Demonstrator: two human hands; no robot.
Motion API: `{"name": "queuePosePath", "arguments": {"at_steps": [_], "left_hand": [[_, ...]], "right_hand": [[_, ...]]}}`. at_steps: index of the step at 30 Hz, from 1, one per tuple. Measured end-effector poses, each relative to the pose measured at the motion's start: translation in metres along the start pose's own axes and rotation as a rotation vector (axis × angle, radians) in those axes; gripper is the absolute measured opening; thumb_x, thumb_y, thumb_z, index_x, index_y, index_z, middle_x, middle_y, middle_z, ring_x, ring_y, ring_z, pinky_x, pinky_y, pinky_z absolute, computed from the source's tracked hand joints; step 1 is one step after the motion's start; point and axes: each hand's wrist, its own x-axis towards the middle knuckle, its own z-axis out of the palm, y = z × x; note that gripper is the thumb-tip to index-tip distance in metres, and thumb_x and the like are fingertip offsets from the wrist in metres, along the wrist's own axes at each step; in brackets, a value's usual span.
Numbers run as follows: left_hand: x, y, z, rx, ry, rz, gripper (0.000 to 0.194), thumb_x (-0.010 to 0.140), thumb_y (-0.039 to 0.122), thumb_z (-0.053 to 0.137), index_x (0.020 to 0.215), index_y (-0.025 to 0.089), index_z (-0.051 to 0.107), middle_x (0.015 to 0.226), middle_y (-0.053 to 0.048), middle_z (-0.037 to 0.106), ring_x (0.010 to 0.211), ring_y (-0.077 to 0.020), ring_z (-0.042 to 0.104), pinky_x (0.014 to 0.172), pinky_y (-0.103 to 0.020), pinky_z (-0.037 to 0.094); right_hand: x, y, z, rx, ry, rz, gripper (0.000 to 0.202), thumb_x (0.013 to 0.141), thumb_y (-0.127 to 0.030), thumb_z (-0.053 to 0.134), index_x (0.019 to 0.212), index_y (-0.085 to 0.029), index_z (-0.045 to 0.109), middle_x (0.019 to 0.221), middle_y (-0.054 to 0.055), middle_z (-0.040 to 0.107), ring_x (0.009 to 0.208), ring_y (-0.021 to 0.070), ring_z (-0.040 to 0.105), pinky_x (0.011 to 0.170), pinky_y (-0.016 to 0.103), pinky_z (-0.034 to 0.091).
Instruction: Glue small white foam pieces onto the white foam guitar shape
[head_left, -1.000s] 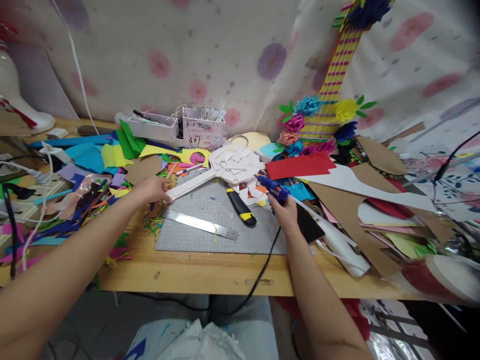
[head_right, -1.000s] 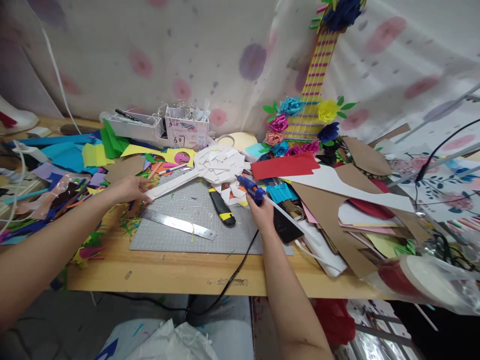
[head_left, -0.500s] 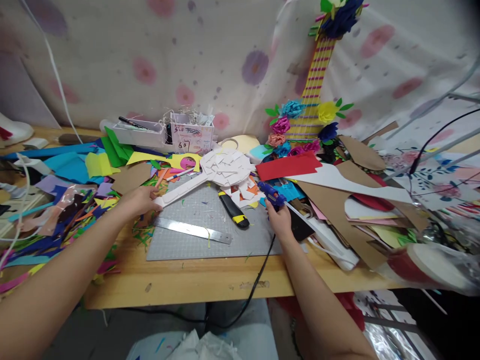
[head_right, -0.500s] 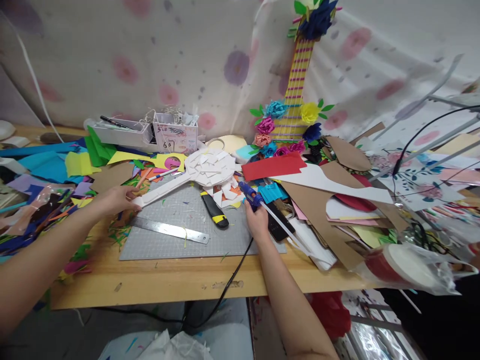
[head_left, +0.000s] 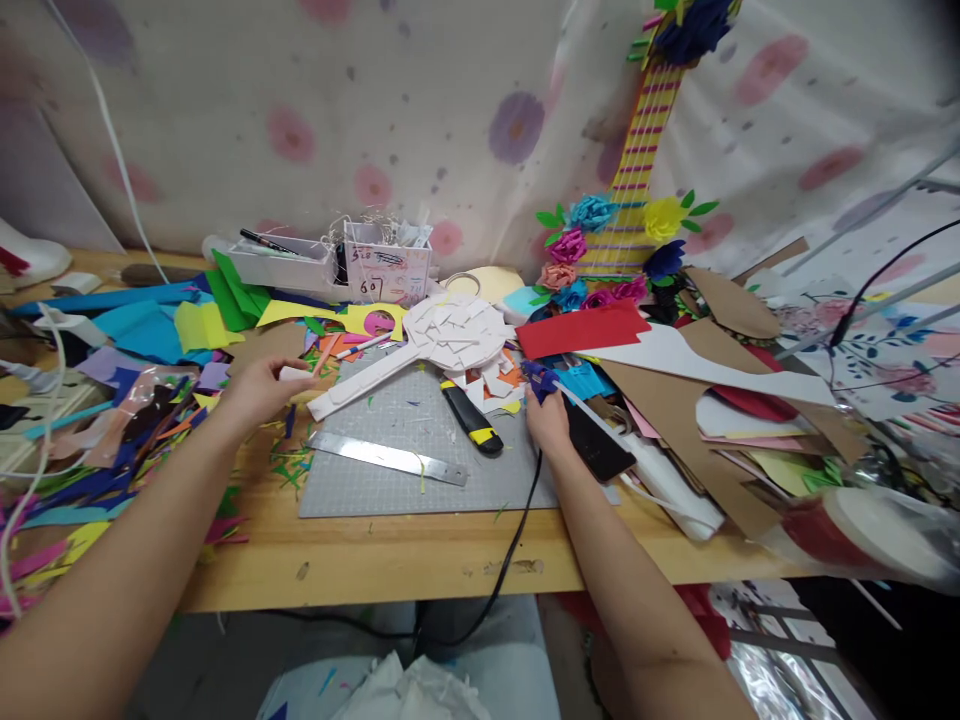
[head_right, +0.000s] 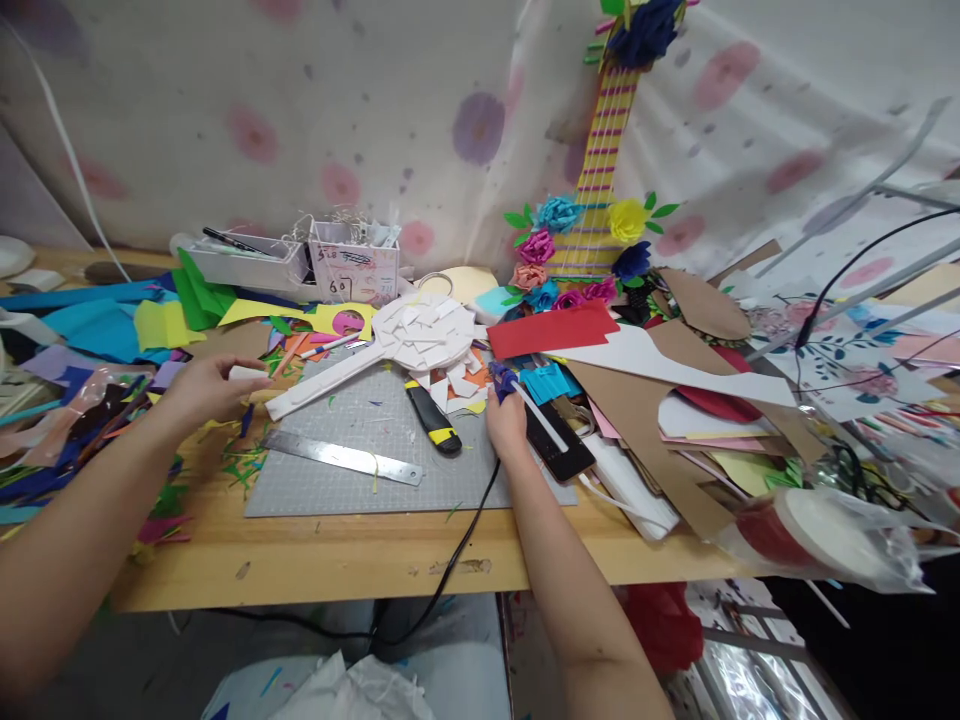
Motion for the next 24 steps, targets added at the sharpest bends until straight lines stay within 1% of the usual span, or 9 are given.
{"name": "queuePosePath", "arguments": {"at_steps": [3, 6, 8, 13, 16, 18, 20, 22, 24], "left_hand": [[-0.01, 0.005, 0.01, -0.202, -0.002, -0.064, 0.025, 0.063, 0.02, 0.079, 0.083, 0.011, 0.067, 0.058, 0.003, 0.059, 0.057, -0.0099, 0.052, 0.053, -0.021, 0.04], [-0.016, 0.006, 0.025, -0.508, -0.055, -0.098, 0.017, 0.068, 0.014, 0.074, 0.08, 0.011, 0.062, 0.067, 0.0, 0.063, 0.062, -0.012, 0.061, 0.056, -0.023, 0.049], [-0.019, 0.007, 0.034, -0.625, -0.084, -0.136, 0.012, 0.072, 0.011, 0.068, 0.08, 0.013, 0.059, 0.069, -0.001, 0.063, 0.062, -0.0125, 0.063, 0.054, -0.022, 0.05], [-0.031, 0.017, 0.049, -0.777, -0.057, -0.21, 0.013, 0.077, 0.0, 0.053, 0.08, 0.013, 0.055, 0.075, -0.002, 0.063, 0.061, -0.0088, 0.064, 0.057, -0.019, 0.052], [-0.034, 0.02, 0.051, -0.78, -0.046, -0.192, 0.012, 0.074, 0.002, 0.057, 0.078, 0.013, 0.056, 0.069, 0.0, 0.06, 0.055, -0.0076, 0.059, 0.052, -0.018, 0.052], [-0.033, 0.019, 0.052, -0.746, -0.046, -0.171, 0.011, 0.071, 0.004, 0.062, 0.076, 0.012, 0.057, 0.062, 0.002, 0.056, 0.047, -0.0057, 0.052, 0.045, -0.015, 0.048], [-0.032, 0.017, 0.054, -0.74, -0.06, -0.143, 0.01, 0.069, 0.006, 0.065, 0.074, 0.012, 0.059, 0.061, 0.003, 0.055, 0.045, -0.0044, 0.048, 0.041, -0.014, 0.044], [-0.033, 0.017, 0.058, -0.769, -0.084, -0.13, 0.009, 0.069, 0.008, 0.066, 0.074, 0.011, 0.06, 0.063, 0.002, 0.057, 0.048, -0.0049, 0.05, 0.043, -0.014, 0.046], [-0.036, 0.019, 0.062, -0.807, -0.097, -0.139, 0.008, 0.07, 0.008, 0.064, 0.075, 0.011, 0.06, 0.065, 0.001, 0.059, 0.051, -0.0064, 0.054, 0.047, -0.015, 0.049]], "right_hand": [[0.0, -0.007, -0.004, 0.008, -0.051, 0.113, 0.05, 0.082, -0.034, 0.047, 0.122, -0.005, 0.048, 0.122, 0.026, 0.057, 0.113, 0.0347, 0.056, 0.094, 0.046, 0.042], [-0.003, -0.009, -0.009, -0.003, -0.077, 0.103, 0.052, 0.079, -0.036, 0.053, 0.122, -0.007, 0.048, 0.123, 0.025, 0.057, 0.115, 0.0346, 0.055, 0.096, 0.045, 0.042], [-0.006, -0.008, -0.012, -0.026, -0.088, 0.088, 0.051, 0.078, -0.036, 0.055, 0.119, -0.008, 0.048, 0.12, 0.024, 0.057, 0.113, 0.0344, 0.056, 0.095, 0.045, 0.043], [-0.023, -0.001, -0.023, -0.086, -0.039, -0.048, 0.044, 0.074, -0.036, 0.057, 0.111, -0.012, 0.049, 0.11, 0.02, 0.058, 0.106, 0.0331, 0.055, 0.092, 0.046, 0.044], [-0.044, -0.005, -0.029, -0.194, 0.078, -0.135, 0.037, 0.073, -0.035, 0.06, 0.101, -0.013, 0.05, 0.103, 0.02, 0.057, 0.104, 0.0349, 0.052, 0.09, 0.049, 0.042], [-0.059, -0.015, -0.03, -0.211, 0.103, -0.228, 0.029, 0.076, -0.034, 0.057, 0.097, -0.016, 0.049, 0.099, 0.018, 0.056, 0.098, 0.0325, 0.052, 0.087, 0.048, 0.042], [-0.07, -0.031, -0.027, -0.184, -0.012, -0.314, 0.023, 0.081, -0.034, 0.054, 0.095, -0.017, 0.049, 0.096, 0.015, 0.057, 0.092, 0.0283, 0.053, 0.081, 0.042, 0.044], [-0.073, -0.05, -0.019, -0.173, -0.198, -0.374, 0.018, 0.084, -0.034, 0.052, 0.094, -0.019, 0.051, 0.092, 0.011, 0.058, 0.087, 0.0241, 0.055, 0.076, 0.036, 0.045], [-0.071, -0.069, -0.009, -0.215, -0.298, -0.432, 0.019, 0.084, -0.032, 0.054, 0.096, -0.018, 0.052, 0.095, 0.01, 0.06, 0.091, 0.0233, 0.055, 0.079, 0.035, 0.044]]}}
